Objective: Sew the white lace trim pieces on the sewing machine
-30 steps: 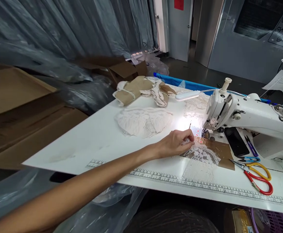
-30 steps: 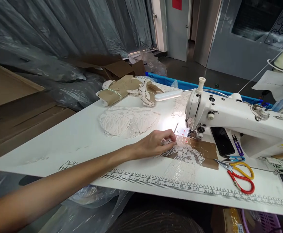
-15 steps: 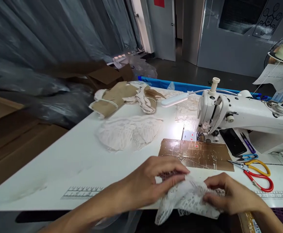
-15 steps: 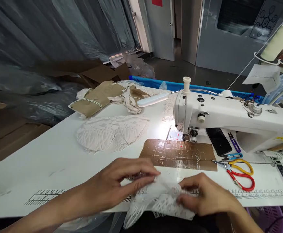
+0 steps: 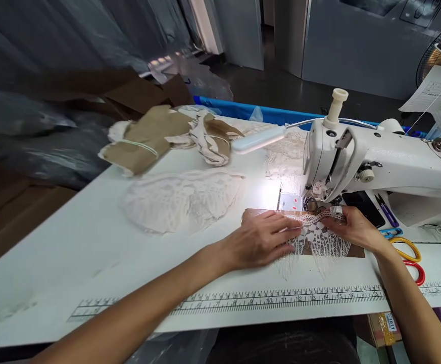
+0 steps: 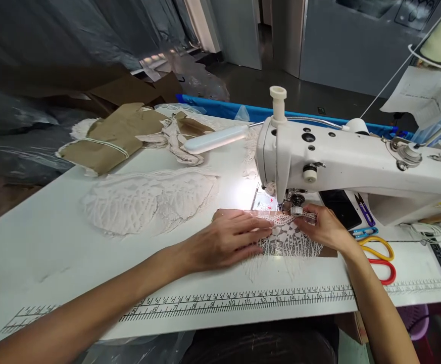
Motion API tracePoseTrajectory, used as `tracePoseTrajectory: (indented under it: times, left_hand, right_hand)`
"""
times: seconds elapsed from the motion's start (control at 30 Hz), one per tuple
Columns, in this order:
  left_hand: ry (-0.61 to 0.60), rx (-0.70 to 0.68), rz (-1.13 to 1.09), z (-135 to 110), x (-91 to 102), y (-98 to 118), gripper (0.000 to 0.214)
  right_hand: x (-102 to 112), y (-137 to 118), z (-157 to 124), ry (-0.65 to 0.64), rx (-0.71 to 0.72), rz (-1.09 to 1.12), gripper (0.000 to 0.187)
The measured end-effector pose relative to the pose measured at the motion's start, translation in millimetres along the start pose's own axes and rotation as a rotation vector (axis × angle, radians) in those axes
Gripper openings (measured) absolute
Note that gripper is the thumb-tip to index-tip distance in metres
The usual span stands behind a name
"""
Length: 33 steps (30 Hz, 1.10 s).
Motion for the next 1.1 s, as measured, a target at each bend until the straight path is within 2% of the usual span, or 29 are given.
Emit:
tracePoseTrajectory:
  times: [0.07, 0.13, 0.23, 0.3, 0.4, 0.47, 0.57, 0.63, 0.7, 0.73, 0.87, 0.93, 1.0, 1.1]
  left_hand:
    - [-0.089, -0.017, -0.037, -1, -8.9, 6, 0.032]
    - [-0.128, 0.005, -0.05, -4, -11.3, 5, 0.035]
    - [-0.119, 0.053, -0.059, -8, -7.3, 0, 0.034]
    - [-0.087, 0.118, -0.091, -9, -2.4, -6, 0.033]
    - [0.021, 0.337, -0.257, -14, 7.5, -25, 0.038]
    - [0.071, 0.524, -0.493, -22, 4.8, -41, 0.046]
    - [0.019, 0.717, -0.894, -32, -17.0, -53, 0.057]
    - [-0.031, 0.776, -0.963, -36, -24.2, -54, 0.062]
    - [-0.049, 0.82, -0.861, -38, -21.0, -58, 0.063]
    - [-0.059, 0.837, -0.798, -39, -18.1, -60, 0.062]
    - [-0.173, 0.848, -0.698, -41, -13.5, -60, 0.059]
    - [-0.215, 0.864, -0.674, -44, -12.2, -62, 0.062]
    - [-0.222, 0.887, -0.641, -47, -10.0, -66, 0.065]
    - [-0.222, 0.892, -0.632, -48, -11.3, -68, 0.065]
  right_hand:
    - [2, 4, -6, -0.036, -0.04, 0.006, 0.022]
    - [6, 5, -10, -0.03, -0.049, 0.037, 0.026]
    - [8, 3, -11, -0.008, -0.017, 0.171, 0.031]
    - [-1, 0, -8, -0.044, 0.008, 0.273, 0.029]
    - [-21, -2, 0, -0.082, -0.019, 0.438, 0.03]
    - [-35, -4, 5, -0.049, -0.086, 0.571, 0.034]
    - [-57, -21, 11, -0.026, -0.101, 0.748, 0.043]
    - [-69, -41, 14, -0.122, -0.019, 0.772, 0.045]
    - [-69, -52, 12, -0.168, 0.051, 0.676, 0.04]
    - [-63, -51, 11, -0.138, 0.07, 0.568, 0.036]
    - [-25, -48, -3, 0.109, 0.172, -0.02, 0.028]
    - [-27, -56, -13, 0.126, 0.3, -0.223, 0.03]
    - [-40, -64, -20, 0.107, 0.415, -0.385, 0.033]
    - [-54, -66, -20, 0.107, 0.457, -0.584, 0.034]
Point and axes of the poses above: each hand's wrist, its own z-axis towards the middle knuckle, its own x-axis out of the back of the hand, y = z × x, the point moved 10 cm from there along z, towards the middle knuckle, and after that the axes turned 6 degrees about -y, right-handed, at the moved point
